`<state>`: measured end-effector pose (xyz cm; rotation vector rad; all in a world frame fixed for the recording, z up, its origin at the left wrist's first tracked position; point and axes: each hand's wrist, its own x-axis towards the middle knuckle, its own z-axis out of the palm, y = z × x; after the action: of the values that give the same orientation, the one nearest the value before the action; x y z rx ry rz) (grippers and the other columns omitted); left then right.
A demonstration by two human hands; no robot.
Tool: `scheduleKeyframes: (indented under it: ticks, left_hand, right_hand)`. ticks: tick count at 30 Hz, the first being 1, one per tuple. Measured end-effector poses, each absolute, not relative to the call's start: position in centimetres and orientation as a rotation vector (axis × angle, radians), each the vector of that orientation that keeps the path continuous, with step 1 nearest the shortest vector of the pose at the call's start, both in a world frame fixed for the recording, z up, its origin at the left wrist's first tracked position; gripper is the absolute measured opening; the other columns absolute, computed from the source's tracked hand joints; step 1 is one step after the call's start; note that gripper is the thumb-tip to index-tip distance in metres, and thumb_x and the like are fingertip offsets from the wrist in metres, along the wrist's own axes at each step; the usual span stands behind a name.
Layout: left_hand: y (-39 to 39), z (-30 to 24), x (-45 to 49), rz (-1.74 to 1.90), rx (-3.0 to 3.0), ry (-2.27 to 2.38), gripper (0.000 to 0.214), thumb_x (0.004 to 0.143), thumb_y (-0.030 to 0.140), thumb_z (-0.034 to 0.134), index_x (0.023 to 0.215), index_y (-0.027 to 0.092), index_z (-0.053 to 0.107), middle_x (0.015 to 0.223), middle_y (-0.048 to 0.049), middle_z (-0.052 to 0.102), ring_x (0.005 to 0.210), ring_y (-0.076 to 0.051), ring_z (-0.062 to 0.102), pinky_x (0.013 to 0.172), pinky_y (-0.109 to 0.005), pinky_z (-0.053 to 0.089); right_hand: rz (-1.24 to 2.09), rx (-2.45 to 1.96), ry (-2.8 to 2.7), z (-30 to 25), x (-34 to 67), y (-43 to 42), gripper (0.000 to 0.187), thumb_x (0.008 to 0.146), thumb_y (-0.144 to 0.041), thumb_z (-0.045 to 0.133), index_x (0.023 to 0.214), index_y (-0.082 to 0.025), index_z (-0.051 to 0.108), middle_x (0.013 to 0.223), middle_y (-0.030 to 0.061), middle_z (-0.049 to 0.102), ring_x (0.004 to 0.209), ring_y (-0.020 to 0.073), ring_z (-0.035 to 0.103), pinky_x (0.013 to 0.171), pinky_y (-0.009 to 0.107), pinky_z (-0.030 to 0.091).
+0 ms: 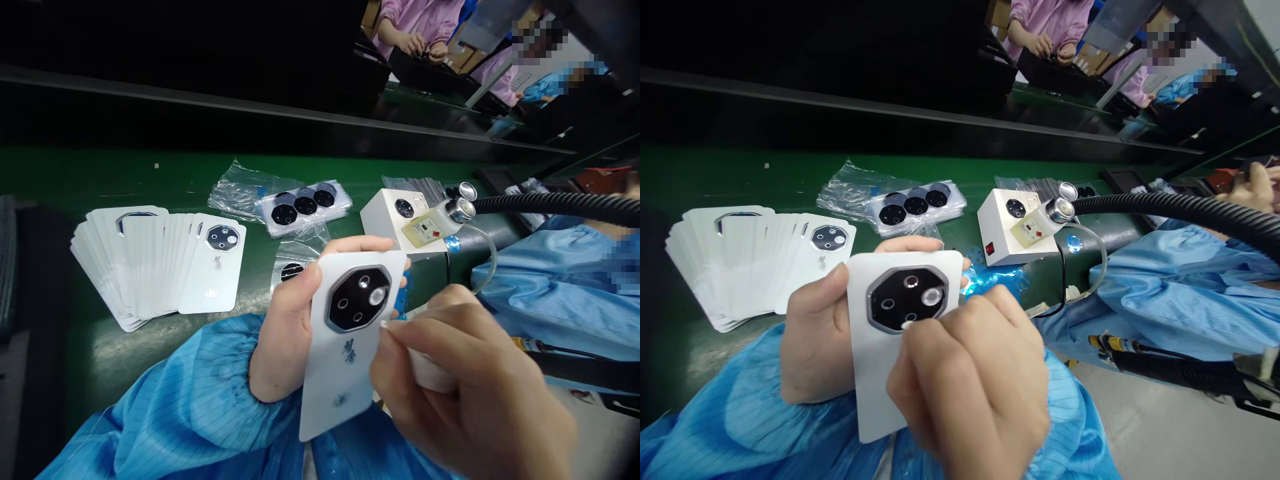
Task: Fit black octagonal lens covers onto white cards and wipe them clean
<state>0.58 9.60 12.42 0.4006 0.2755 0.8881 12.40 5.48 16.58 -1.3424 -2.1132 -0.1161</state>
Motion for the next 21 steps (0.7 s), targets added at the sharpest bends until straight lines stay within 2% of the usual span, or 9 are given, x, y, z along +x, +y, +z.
scheduleKeyframes:
  ticks: [3,7,12,21]
  left_hand:
    - [9.84,12.6,0.4,0.866,0.352,0.239,0.041,0.08,0.049,0.042,0.102,0.021,0.062,0.091,-0.0057,0.067,0.08,-0.022,0.062,0.07,-0.035,0.05]
    - [9.8,12.61,0.19,0.869,0.36,0.17,0.041,0.08,0.049,0.042,0.101,0.021,0.062,0.091,-0.0064,0.069,0.084,-0.024,0.064,0.071,-0.035,0.051]
    - [9.75,12.73,-0.01,0.846,0.373,0.136,0.041,0.084,0.049,0.038,0.104,0.022,0.061,0.1,-0.0069,0.068,0.102,-0.03,0.061,0.078,-0.039,0.05]
    - [9.79,12.63,0.16,0.849,0.382,0.161,0.042,0.083,0.049,0.038,0.106,0.021,0.06,0.098,-0.0077,0.07,0.094,-0.027,0.064,0.076,-0.038,0.051]
  right_hand:
    - [-0.012,-1.34,-1.991,17.25,13.1,5.26,0.014,0.073,-0.009,0.061,0.077,-0.02,0.054,0.053,-0.0056,0.043,0.043,0.0078,0.043,0.046,0.029,0.039]
    - [-0.055,-1.421,-1.747,17.16,13.04,5.23,0.013,0.077,-0.009,0.055,0.072,-0.02,0.052,0.051,-0.007,0.037,0.04,0.0065,0.036,0.048,0.031,0.038]
    - [0.0,-1.401,-1.702,16.67,13.33,4.99,0.014,0.073,-0.004,0.057,0.075,-0.018,0.054,0.052,-0.0081,0.037,0.043,0.0043,0.037,0.05,0.029,0.034]
    - [-0.022,-1.374,-1.733,16.53,13.35,5.23,0.014,0.073,-0.003,0.053,0.076,-0.017,0.053,0.056,-0.0076,0.041,0.045,0.0039,0.038,0.055,0.029,0.039]
